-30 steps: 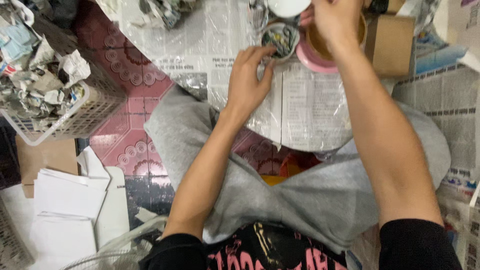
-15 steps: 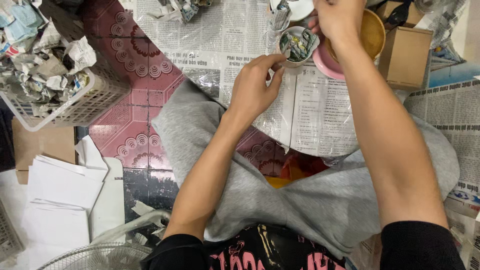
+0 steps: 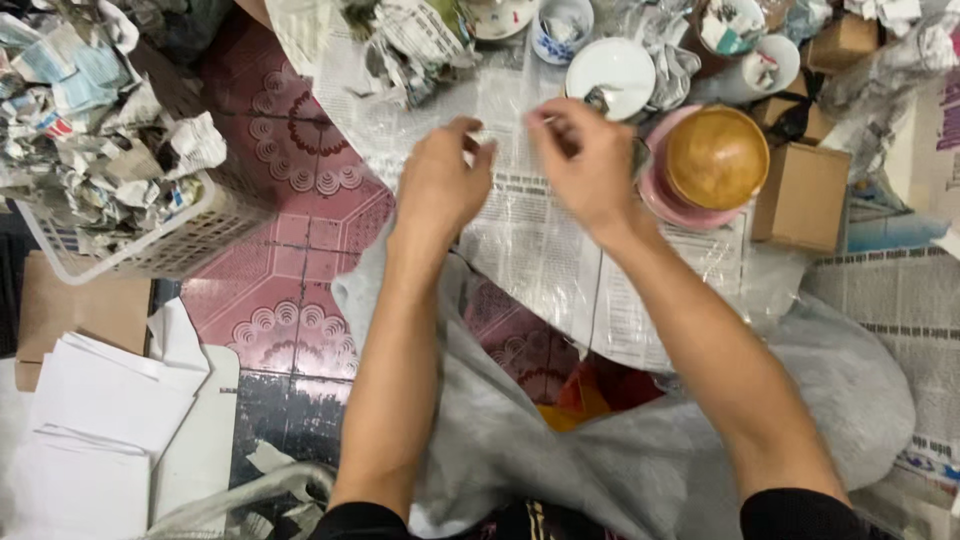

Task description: The person sits cross-legged on a newspaper-covered floor and repeatedly wraps small ceramic items such as saucers and bowls with newspaper. They fold the paper around each item and place the wrapped pieces into nearby containers.

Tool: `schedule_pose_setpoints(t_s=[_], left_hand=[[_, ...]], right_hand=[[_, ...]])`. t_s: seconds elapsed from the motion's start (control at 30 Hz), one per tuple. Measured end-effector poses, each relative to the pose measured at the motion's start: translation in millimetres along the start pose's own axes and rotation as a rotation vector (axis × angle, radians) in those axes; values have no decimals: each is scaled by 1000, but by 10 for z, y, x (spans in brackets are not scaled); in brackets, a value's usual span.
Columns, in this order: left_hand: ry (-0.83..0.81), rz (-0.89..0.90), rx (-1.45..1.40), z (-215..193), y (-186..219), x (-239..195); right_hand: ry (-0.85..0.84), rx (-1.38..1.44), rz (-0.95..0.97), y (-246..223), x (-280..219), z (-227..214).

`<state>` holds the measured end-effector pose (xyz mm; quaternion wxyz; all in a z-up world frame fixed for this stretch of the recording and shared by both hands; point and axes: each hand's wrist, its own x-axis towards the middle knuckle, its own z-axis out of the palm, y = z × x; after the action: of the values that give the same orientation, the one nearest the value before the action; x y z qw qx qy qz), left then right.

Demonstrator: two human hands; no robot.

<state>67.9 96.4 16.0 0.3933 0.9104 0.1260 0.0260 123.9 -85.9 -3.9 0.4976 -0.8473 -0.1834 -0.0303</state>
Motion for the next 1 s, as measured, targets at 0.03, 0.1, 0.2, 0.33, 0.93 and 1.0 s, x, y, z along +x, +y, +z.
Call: schedule_pose_setpoints(t_s=[0.03, 0.1, 0.2, 0.33, 0.93, 1.0], left_hand=[[65, -12, 2, -1, -89, 76], [249, 90, -181, 76, -223, 251], [324, 11, -490, 156, -408, 419], [296, -19, -635, 225, -489, 416], [210, -275, -1041, 80, -353, 442], [212, -273, -1026, 79, -367, 445]], right_hand=[[-80, 58, 66, -31, 34, 149], [-80, 55, 51, -26, 192, 421], [-25, -33, -82, 53, 485, 749], [76, -165, -259, 156, 932, 1166], [77, -290, -137, 213, 1182, 1489], [101, -206, -113, 123, 1120, 1408]])
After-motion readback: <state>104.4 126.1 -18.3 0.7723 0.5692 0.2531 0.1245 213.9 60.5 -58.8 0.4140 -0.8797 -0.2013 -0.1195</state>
